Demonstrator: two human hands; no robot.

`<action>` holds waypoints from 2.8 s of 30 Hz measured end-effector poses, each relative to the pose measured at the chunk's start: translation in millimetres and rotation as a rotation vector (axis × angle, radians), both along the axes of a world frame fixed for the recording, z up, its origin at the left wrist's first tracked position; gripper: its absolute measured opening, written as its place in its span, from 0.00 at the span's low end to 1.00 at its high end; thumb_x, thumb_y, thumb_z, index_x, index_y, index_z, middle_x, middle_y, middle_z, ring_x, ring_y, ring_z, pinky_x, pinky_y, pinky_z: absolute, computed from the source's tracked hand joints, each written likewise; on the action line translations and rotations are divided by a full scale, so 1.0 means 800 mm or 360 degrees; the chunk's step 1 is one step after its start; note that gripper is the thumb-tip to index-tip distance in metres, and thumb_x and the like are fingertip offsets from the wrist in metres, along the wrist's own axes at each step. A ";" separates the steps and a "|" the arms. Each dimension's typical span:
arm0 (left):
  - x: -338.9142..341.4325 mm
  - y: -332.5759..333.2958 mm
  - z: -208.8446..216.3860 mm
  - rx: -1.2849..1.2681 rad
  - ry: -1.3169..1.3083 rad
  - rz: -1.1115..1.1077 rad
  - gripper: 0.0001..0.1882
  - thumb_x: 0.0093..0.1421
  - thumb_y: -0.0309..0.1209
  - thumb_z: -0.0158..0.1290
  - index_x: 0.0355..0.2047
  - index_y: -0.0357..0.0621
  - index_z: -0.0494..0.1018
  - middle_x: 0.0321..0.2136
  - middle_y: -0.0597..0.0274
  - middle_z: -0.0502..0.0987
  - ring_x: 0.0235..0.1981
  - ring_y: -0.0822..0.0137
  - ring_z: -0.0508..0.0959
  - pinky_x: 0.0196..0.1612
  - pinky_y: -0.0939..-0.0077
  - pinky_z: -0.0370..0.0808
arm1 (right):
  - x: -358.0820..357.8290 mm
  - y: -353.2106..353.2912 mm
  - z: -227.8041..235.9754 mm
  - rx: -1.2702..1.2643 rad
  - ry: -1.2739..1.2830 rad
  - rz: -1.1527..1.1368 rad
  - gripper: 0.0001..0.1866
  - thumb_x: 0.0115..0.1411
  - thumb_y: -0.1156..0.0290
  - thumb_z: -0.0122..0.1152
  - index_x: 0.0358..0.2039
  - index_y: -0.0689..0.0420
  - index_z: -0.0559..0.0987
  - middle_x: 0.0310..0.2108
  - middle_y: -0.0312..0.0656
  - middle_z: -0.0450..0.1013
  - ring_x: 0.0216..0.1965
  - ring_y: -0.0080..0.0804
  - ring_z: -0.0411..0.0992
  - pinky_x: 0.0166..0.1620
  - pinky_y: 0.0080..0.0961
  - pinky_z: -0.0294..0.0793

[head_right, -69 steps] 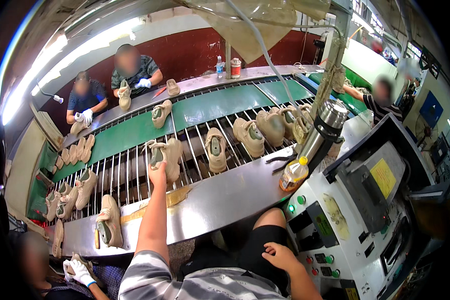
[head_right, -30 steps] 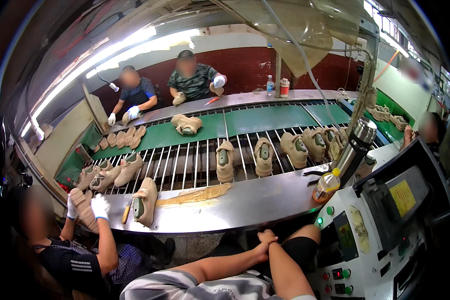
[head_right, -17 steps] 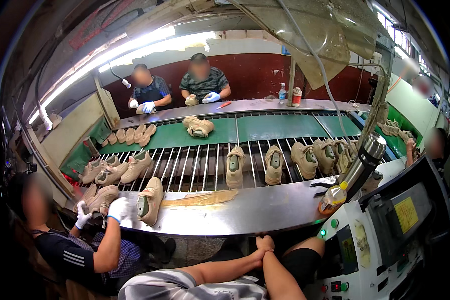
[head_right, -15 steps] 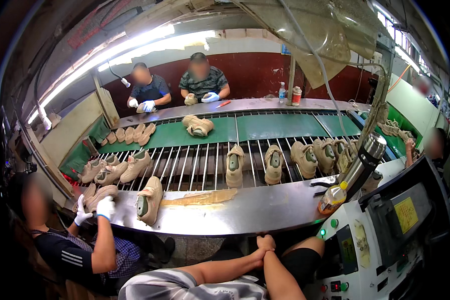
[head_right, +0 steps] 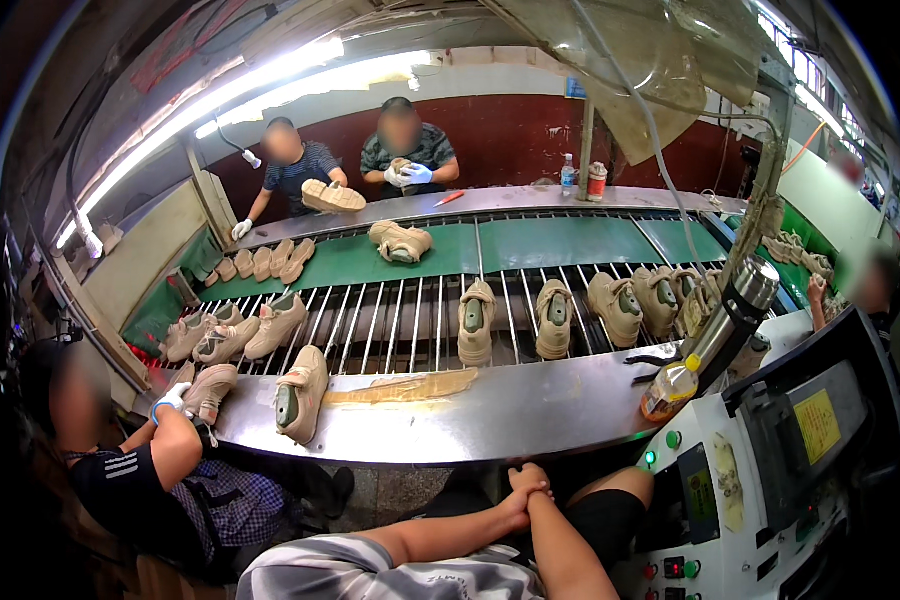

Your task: The person picks up shoes from a conveyor, places a shoe into a sole-attaching machine, presses buttons to operate the machine, and then places the shoe back onto the conveyor.

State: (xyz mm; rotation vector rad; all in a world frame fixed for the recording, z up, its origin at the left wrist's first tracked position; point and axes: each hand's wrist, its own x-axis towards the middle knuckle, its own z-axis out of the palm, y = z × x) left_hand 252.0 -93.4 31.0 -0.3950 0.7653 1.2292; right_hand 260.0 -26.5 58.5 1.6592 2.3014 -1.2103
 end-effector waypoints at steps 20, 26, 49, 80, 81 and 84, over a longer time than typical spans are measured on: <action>-0.001 -0.009 0.012 0.0051 0.0167 -0.0420 0.22 0.51 0.33 0.55 0.45 0.35 0.70 0.43 0.46 0.74 0.45 0.50 0.73 0.54 0.56 0.68 | 0.009 -0.013 -0.015 0.0133 0.0639 -0.0916 0.19 0.55 0.55 0.56 0.35 0.58 0.82 0.37 0.55 0.77 0.43 0.48 0.76 0.49 0.40 0.71; 0.003 -0.004 -0.017 0.0039 0.0104 -0.0455 0.22 0.48 0.36 0.55 0.39 0.32 0.72 0.37 0.43 0.76 0.41 0.47 0.74 0.52 0.50 0.68 | 0.011 -0.025 0.000 0.0455 0.0616 -0.1041 0.18 0.54 0.57 0.56 0.33 0.61 0.81 0.35 0.55 0.77 0.38 0.54 0.75 0.44 0.42 0.72; 0.007 -0.015 0.018 -0.0078 0.0149 -0.0173 0.19 0.51 0.33 0.54 0.42 0.35 0.71 0.42 0.46 0.75 0.45 0.49 0.74 0.53 0.56 0.69 | 0.002 -0.021 -0.032 -0.0027 0.0723 -0.0093 0.17 0.50 0.59 0.59 0.23 0.64 0.79 0.22 0.56 0.73 0.25 0.49 0.73 0.34 0.39 0.71; -0.003 -0.025 0.049 0.0225 0.0295 -0.0460 0.14 0.48 0.28 0.56 0.36 0.37 0.72 0.36 0.52 0.75 0.40 0.57 0.75 0.47 0.62 0.72 | 0.016 -0.038 0.064 0.0530 0.0657 -0.0754 0.14 0.54 0.61 0.56 0.30 0.59 0.80 0.33 0.51 0.77 0.36 0.51 0.74 0.40 0.41 0.73; -0.002 -0.025 0.050 0.0220 0.0301 -0.0463 0.14 0.48 0.28 0.56 0.36 0.37 0.72 0.36 0.52 0.75 0.39 0.57 0.75 0.48 0.62 0.72 | 0.016 -0.036 0.058 0.0520 0.0641 -0.0733 0.14 0.53 0.61 0.55 0.29 0.60 0.80 0.32 0.52 0.76 0.35 0.52 0.74 0.39 0.42 0.73; -0.003 -0.026 0.049 0.0174 0.0288 -0.0445 0.16 0.49 0.30 0.56 0.38 0.38 0.72 0.38 0.51 0.75 0.41 0.55 0.75 0.50 0.60 0.71 | 0.009 -0.029 0.033 0.0484 0.0600 -0.0653 0.15 0.51 0.61 0.54 0.24 0.61 0.78 0.27 0.56 0.73 0.31 0.57 0.72 0.36 0.44 0.71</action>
